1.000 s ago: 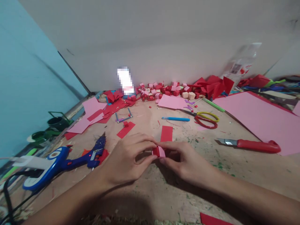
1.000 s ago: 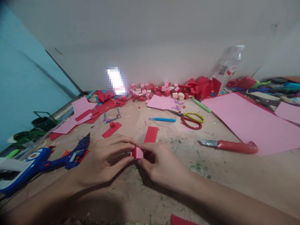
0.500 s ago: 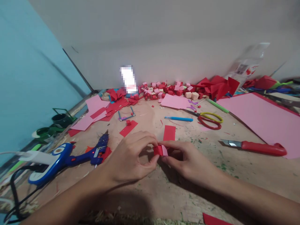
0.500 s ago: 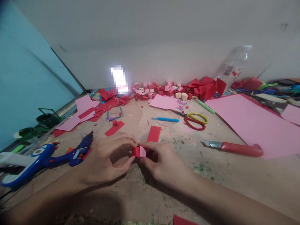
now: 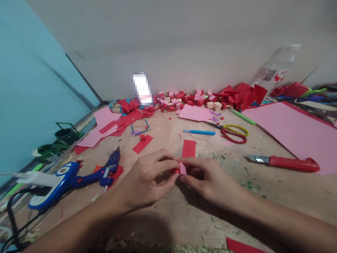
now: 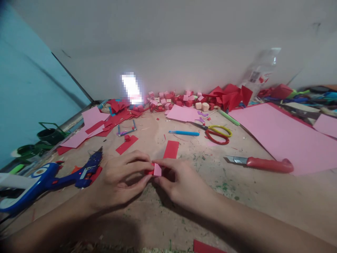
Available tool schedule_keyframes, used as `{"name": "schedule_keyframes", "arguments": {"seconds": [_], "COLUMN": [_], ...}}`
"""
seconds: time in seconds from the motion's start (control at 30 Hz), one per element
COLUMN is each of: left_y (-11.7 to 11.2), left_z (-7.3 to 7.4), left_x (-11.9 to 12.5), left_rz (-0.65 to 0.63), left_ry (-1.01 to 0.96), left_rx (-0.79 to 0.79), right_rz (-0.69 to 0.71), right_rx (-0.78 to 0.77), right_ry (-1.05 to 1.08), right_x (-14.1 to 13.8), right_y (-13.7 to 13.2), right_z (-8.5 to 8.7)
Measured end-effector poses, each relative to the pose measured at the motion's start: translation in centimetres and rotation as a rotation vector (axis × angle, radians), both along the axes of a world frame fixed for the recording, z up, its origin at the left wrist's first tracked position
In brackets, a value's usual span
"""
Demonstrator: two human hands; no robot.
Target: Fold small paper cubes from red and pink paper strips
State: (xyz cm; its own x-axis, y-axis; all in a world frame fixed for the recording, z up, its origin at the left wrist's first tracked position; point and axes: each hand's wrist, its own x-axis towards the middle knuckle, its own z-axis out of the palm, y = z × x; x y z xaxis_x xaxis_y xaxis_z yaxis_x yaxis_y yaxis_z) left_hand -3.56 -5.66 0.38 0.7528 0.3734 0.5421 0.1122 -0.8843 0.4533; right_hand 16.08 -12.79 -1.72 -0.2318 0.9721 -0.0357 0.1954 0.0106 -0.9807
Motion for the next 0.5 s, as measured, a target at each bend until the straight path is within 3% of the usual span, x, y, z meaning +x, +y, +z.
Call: {"name": "schedule_keyframes", "arguments": {"seconds": [0.5], "left_y": [0.14], "left_z": [-0.15], "left_x": [-0.22], "left_rz": [0.0], "left_ry": [-0.029], "left_rx": [0.096], "right_rz": [0.023], "right_rx": [-0.083], "right_ry": [0.153], "right_x": [0.21], "right_y": [0.28], "right_z": [-0.43]}}
